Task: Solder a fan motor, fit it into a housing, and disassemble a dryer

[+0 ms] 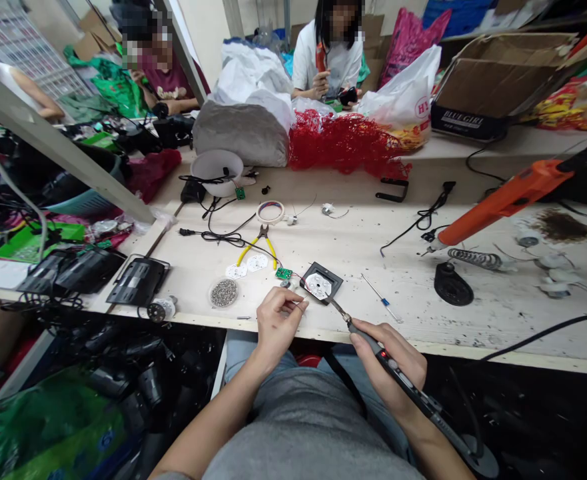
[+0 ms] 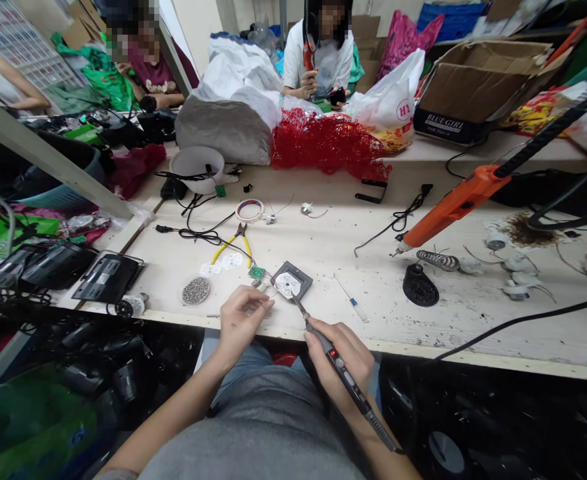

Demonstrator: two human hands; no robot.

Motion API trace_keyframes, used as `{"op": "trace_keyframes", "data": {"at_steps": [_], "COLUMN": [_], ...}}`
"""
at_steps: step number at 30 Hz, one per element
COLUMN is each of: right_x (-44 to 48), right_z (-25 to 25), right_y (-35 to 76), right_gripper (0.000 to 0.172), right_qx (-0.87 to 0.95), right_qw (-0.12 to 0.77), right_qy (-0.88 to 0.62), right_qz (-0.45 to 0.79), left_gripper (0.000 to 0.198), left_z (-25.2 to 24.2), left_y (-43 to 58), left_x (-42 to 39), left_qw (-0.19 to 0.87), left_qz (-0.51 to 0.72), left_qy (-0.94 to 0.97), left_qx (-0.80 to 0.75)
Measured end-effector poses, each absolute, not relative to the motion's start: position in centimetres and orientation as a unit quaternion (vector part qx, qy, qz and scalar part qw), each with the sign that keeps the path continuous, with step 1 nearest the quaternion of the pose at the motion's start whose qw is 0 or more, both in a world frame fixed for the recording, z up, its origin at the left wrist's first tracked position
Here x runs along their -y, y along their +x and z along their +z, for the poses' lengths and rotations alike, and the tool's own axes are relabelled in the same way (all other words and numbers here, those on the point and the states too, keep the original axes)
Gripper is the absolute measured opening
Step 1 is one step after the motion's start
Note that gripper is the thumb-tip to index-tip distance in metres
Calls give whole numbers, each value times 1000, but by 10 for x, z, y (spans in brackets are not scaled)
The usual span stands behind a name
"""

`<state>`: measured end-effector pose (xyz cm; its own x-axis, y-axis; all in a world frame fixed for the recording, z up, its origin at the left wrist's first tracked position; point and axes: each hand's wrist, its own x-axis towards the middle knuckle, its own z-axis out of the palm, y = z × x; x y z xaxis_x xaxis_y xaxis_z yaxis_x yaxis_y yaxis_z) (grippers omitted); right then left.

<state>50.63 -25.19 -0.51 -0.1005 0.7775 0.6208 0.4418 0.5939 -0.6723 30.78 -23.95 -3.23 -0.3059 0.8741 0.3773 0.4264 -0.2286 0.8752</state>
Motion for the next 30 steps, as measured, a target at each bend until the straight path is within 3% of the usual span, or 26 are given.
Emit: {"op": "trace_keyframes", "data": {"at_steps": [3,12,30], "right_x": [251,251,251], "right_z": [-2,4,-3], "right_y": [506,506,499], "right_gripper": [20,16,13], "right_qx": [724,724,740], "right_qw": [523,517,485], "right_qy": [-421,-429,-425], "right_qz": [158,154,192], "left_gripper": [7,17,15], "left_z": [-28,-36,-41], "left_y": [302,293,318], "left_x": [244,237,230], "left_qw": [203,79,65], "left_qz": [520,452,487], "left_qy": [602,693,626], "left_qx": [-571,-556,-606]}}
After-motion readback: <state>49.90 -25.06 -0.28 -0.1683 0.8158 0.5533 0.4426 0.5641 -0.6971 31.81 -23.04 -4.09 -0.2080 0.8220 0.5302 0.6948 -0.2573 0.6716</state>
